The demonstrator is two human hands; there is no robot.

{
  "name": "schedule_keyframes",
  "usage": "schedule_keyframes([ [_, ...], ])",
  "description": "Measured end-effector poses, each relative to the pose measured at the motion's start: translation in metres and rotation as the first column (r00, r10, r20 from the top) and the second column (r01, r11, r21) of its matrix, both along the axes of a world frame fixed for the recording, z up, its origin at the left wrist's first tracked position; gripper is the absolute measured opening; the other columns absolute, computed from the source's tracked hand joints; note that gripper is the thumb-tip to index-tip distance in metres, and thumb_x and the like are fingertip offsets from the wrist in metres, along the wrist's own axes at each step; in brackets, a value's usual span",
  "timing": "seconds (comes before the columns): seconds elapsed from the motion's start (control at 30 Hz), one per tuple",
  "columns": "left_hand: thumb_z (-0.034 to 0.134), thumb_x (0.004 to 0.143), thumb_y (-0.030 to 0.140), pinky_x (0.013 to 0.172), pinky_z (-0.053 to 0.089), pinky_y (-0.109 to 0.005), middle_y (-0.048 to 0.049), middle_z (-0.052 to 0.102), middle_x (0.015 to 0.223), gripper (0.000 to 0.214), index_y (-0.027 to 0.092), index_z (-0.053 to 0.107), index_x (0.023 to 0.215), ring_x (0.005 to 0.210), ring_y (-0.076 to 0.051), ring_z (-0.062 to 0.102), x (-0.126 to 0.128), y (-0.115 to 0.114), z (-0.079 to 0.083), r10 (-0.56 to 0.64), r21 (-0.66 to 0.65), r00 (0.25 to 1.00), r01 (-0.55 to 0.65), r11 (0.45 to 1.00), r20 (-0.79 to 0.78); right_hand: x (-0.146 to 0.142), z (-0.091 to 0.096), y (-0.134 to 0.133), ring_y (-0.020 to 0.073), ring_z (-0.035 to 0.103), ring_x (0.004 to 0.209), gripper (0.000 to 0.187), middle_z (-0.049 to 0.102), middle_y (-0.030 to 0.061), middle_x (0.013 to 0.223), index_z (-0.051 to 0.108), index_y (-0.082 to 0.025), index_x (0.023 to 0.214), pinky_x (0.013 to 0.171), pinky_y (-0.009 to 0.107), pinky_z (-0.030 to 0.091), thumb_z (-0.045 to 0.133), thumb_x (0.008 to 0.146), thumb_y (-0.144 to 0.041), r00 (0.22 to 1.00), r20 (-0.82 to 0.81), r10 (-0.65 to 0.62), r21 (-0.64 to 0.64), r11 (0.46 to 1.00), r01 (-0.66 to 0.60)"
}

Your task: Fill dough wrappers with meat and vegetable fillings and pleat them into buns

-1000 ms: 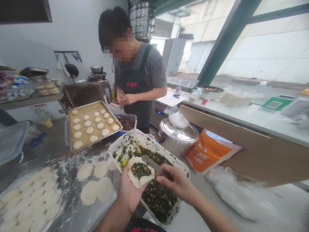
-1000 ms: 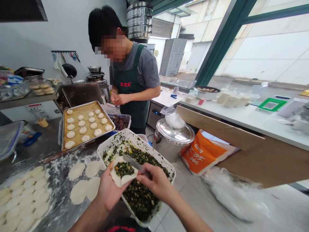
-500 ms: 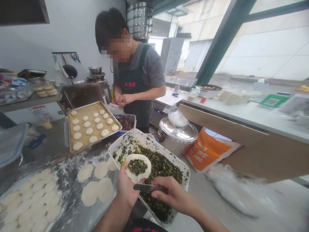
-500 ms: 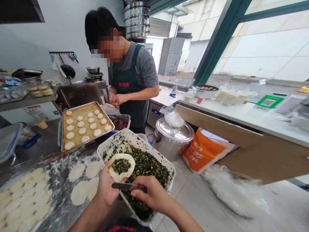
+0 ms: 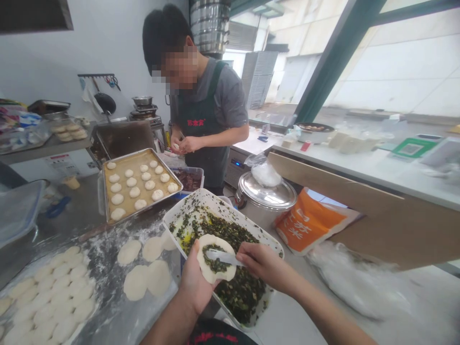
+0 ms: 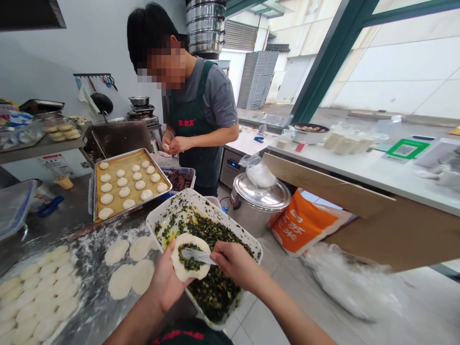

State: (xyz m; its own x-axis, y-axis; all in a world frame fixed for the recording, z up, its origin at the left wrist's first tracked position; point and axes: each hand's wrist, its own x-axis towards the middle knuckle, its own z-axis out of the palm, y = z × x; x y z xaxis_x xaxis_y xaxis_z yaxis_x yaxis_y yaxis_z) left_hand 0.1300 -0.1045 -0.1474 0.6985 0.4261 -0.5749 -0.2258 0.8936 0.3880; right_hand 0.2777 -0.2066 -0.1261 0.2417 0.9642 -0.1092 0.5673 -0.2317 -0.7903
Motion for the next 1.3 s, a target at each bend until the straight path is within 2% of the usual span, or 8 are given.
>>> schedule_keyframes([
  [0.23, 0.054, 0.072, 0.042, 0.069, 0.047, -0.034, -0.0104, 0.065, 0.090, 0.041, 0.012, 0.058, 0.098, 0.079, -0.022, 0.060, 0.001, 0.004, 0.005, 0.141, 0.024, 0.989, -0.142, 0.990, 0.046, -0.023, 0.002, -0.003, 0.0115, 0.048, 0.061, 0.028, 0.058, -0.0008, 0.072, 0.057, -0.019, 0.095, 0.055, 0.020, 0.034, 0.047, 0.081, -0.041, 0.998, -0.061, 0.017, 0.160, 0.987, -0.008],
  [0.4, 0.053, 0.073, 0.037, 0.073, 0.048, -0.035, -0.0094, 0.066, 0.086, 0.036, 0.012, 0.060, 0.097, 0.077, -0.021, 0.061, 0.002, 0.008, 0.002, 0.181, -0.013, 0.981, -0.181, 0.983, 0.069, -0.050, -0.016, -0.005, 0.0119, 0.050, 0.065, 0.027, 0.059, -0.0001, 0.074, 0.061, -0.018, 0.088, 0.058, 0.020, 0.035, 0.046, 0.082, -0.039, 0.983, -0.159, 0.088, 0.167, 0.984, -0.061],
  [0.53, 0.050, 0.075, 0.036, 0.074, 0.047, -0.037, -0.0092, 0.067, 0.086, 0.035, 0.014, 0.060, 0.099, 0.079, -0.022, 0.061, -0.004, 0.015, -0.001, 0.170, -0.006, 0.983, -0.170, 0.985, 0.070, -0.031, -0.021, -0.018, 0.0101, 0.048, 0.056, 0.031, 0.056, -0.0012, 0.065, 0.056, -0.017, 0.096, 0.052, 0.019, 0.036, 0.037, 0.086, -0.039, 0.978, -0.188, 0.086, 0.139, 0.988, -0.060],
  [0.63, 0.048, 0.076, 0.031, 0.074, 0.047, -0.041, -0.0070, 0.067, 0.087, 0.030, 0.018, 0.060, 0.101, 0.081, -0.024, 0.061, -0.010, 0.020, -0.004, 0.206, 0.030, 0.978, -0.207, 0.978, 0.012, 0.007, -0.018, -0.027, 0.0105, 0.048, 0.053, 0.027, 0.053, -0.0013, 0.060, 0.053, -0.018, 0.091, 0.050, 0.020, 0.036, 0.031, 0.088, -0.034, 0.996, 0.065, -0.065, 0.050, 0.997, 0.062],
  [0.7, 0.046, 0.077, 0.030, 0.075, 0.047, -0.043, -0.0065, 0.068, 0.087, 0.029, 0.020, 0.061, 0.100, 0.081, -0.025, 0.061, -0.012, 0.022, -0.006, 0.197, 0.037, 0.980, -0.196, 0.980, -0.019, 0.033, -0.018, -0.027, 0.0129, 0.052, 0.061, 0.020, 0.057, 0.0017, 0.068, 0.053, -0.019, 0.082, 0.055, 0.022, 0.037, 0.035, 0.086, -0.026, 0.911, 0.392, -0.127, -0.034, 0.988, 0.152],
  [0.83, 0.046, 0.077, 0.029, 0.078, 0.046, -0.042, -0.0056, 0.068, 0.086, 0.029, 0.022, 0.061, 0.101, 0.080, -0.023, 0.062, -0.014, 0.023, -0.009, 0.183, 0.040, 0.981, -0.181, 0.983, -0.058, 0.052, -0.031, -0.009, 0.0175, 0.057, 0.073, 0.018, 0.061, 0.0074, 0.083, 0.057, -0.018, 0.079, 0.064, 0.026, 0.039, 0.041, 0.077, -0.010, 0.729, 0.685, 0.002, -0.196, 0.964, 0.181],
  [1.03, 0.047, 0.077, 0.028, 0.075, 0.047, -0.039, -0.0061, 0.068, 0.086, 0.028, 0.021, 0.061, 0.100, 0.079, -0.022, 0.062, -0.020, 0.023, -0.001, 0.182, 0.055, 0.982, -0.179, 0.982, -0.055, 0.038, -0.051, 0.017, 0.0185, 0.058, 0.069, 0.015, 0.064, 0.0048, 0.068, 0.063, -0.019, 0.065, 0.063, 0.026, 0.040, 0.052, 0.065, -0.010, 0.802, 0.579, 0.146, -0.260, 0.966, 0.012],
  [1.3, 0.048, 0.076, 0.028, 0.065, 0.048, -0.038, -0.0057, 0.068, 0.084, 0.030, 0.019, 0.059, 0.103, 0.077, -0.023, 0.062, -0.017, 0.025, 0.002, 0.213, 0.100, 0.974, -0.205, 0.974, -0.079, 0.055, -0.043, 0.006, 0.0082, 0.051, 0.048, 0.017, 0.058, -0.0045, 0.051, 0.064, -0.019, 0.072, 0.050, 0.017, 0.037, 0.047, 0.073, -0.019, 0.961, 0.205, 0.186, -0.218, 0.966, -0.141],
])
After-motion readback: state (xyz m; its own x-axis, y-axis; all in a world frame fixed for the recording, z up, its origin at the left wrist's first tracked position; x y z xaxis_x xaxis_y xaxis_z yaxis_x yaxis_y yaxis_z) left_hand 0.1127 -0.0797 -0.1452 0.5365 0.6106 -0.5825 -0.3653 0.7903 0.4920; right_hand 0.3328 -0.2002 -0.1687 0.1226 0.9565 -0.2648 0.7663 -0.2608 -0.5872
